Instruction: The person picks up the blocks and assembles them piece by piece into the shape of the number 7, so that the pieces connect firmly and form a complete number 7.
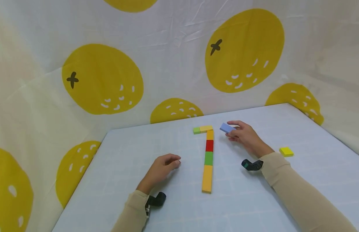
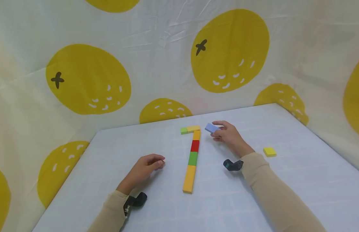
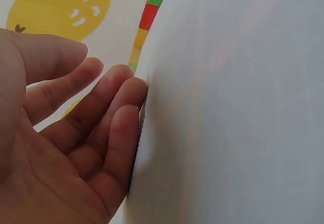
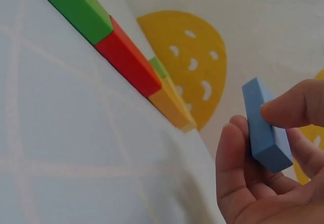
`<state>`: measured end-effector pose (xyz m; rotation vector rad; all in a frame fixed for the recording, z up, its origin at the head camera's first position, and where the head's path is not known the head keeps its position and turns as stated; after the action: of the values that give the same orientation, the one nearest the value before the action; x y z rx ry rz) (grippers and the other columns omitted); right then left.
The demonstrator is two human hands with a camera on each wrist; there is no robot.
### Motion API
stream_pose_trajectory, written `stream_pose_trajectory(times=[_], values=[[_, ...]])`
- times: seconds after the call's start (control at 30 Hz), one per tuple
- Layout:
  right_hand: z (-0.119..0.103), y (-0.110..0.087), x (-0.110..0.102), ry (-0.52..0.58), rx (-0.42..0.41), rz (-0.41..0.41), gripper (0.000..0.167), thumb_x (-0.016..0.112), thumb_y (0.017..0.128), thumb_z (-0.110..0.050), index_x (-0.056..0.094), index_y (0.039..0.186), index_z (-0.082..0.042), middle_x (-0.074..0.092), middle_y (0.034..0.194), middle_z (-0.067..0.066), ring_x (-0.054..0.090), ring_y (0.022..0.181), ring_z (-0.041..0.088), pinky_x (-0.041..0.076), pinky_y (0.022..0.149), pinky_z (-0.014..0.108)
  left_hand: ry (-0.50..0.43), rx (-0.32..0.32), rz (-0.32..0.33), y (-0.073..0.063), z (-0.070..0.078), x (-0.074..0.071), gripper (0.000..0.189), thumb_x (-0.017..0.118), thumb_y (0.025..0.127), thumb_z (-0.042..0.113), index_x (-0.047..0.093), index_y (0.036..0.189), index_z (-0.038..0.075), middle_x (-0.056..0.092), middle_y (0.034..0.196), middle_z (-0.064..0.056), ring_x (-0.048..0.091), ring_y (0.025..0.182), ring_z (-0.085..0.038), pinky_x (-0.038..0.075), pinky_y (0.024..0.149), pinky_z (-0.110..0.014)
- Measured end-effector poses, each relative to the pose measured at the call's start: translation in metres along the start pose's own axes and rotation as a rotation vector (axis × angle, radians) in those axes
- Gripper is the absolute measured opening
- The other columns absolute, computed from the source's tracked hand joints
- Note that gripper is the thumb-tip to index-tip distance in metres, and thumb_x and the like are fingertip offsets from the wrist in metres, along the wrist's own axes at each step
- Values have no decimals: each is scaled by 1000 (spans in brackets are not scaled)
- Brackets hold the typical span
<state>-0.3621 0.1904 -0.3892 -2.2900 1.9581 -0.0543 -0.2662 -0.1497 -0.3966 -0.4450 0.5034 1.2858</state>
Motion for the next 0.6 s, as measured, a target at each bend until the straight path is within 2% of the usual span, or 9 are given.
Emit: stream_pose_trajectory(times=[0.17,0.3,0.43,0.6], values=[[-4,3,-3,20,-1,38,50,52,101,-12,43,150,-11,40,145,22,52,125,39,51,97,33,31,-13,56,2,-3,-1,22,63,100,31,72,115,18,69,105,8,63,96,-14,53,88,-38],[-5,6,-5,63,16,67,52,52,102,-14,39,152,-10,37,149,21,50,128,38,50,98,31,62,-38,106,1,-4,-5,17,65,99,27,73,111,19,69,106,7,61,102,-16,51,92,-42],[-4,9,-8,85,30,80,51,51,103,-13,37,151,-8,36,148,22,47,128,39,50,97,29,69,-54,110,1,-4,-4,16,65,98,26,73,110,20,69,109,6,60,105,-17,49,95,-44],[-7,12,-9,79,3,81,51,56,101,-13,38,148,-5,38,146,22,47,127,40,52,95,29,77,-49,114,2,-2,0,15,65,98,26,73,109,19,69,108,5,60,104,-18,50,94,-44]])
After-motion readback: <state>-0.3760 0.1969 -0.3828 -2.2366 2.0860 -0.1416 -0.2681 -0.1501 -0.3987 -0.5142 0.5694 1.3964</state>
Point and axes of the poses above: each hand's wrist, its own y-axis towards the middle knuckle, its own x-axis out of the palm, z = x × y, the point moved 6 cm from there along y, towards the middle knuckle
